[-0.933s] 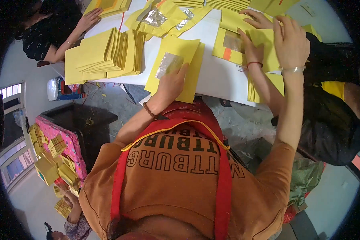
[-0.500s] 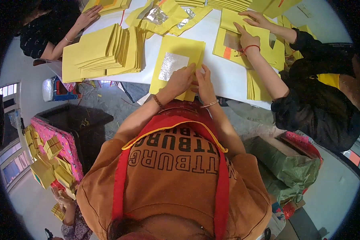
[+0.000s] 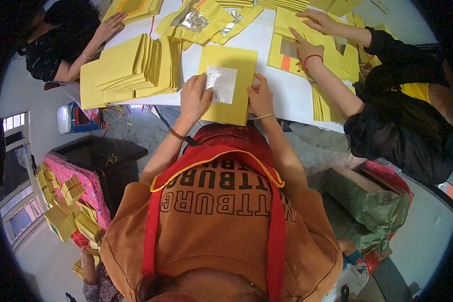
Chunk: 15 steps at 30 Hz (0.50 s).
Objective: Folding sheets of yellow paper with silver foil centers.
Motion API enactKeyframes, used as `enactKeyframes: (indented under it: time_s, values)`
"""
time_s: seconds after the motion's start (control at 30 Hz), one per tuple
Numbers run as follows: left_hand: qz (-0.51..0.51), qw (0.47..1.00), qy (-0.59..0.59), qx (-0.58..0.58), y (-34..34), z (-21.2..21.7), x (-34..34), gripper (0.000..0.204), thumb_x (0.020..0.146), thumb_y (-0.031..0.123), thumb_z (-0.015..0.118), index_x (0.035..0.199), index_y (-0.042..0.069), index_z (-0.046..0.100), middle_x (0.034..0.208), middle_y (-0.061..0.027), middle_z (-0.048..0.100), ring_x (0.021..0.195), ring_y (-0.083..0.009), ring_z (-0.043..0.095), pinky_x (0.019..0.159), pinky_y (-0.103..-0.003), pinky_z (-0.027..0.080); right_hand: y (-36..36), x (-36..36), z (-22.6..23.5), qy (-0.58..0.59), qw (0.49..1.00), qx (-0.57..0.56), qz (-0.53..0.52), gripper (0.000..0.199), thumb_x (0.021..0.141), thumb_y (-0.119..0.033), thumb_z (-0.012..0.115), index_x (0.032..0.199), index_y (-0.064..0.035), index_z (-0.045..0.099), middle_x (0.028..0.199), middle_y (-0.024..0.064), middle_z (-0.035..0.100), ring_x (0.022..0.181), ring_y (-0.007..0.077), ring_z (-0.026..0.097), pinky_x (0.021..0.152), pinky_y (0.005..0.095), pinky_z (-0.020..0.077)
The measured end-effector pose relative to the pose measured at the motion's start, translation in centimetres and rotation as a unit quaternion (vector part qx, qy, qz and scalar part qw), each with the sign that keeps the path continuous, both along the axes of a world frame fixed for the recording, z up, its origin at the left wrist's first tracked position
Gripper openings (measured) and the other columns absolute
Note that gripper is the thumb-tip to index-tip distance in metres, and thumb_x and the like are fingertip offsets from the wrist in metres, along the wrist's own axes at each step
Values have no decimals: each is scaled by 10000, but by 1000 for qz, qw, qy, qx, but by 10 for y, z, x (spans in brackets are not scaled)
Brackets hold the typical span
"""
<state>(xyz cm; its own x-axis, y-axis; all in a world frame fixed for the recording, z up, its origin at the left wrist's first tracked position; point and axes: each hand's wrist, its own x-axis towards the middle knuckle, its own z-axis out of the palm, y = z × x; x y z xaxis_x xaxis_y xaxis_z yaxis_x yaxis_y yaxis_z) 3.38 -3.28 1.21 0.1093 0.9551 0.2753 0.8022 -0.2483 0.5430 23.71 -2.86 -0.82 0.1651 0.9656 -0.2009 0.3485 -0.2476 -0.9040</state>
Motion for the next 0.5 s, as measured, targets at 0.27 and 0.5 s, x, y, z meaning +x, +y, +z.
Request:
enactKeyframes:
  time_s: [0.27, 0.5]
  values:
    - [7, 999, 23, -24, 3, -3, 0, 503, 663, 105, 627, 1128, 9, 458, 1080, -158, 465, 951, -313, 435, 792, -393, 369, 2, 6, -10, -18, 1000, -22, 2, 401, 737, -96, 546, 1121, -40, 447, 798, 142, 570, 729, 244, 582, 650, 344, 459]
    - [14, 999, 35, -5, -2, -3, -1, 427, 672, 105, 616, 1076, 18, 509, 1073, -154, 465, 951, -307, 435, 783, -395, 369, -4, -7, 22, -209, 976, 50, 44, 414, 722, -150, 573, 1109, -61, 459, 931, 143, 478, 847, 299, 518, 718, 380, 429]
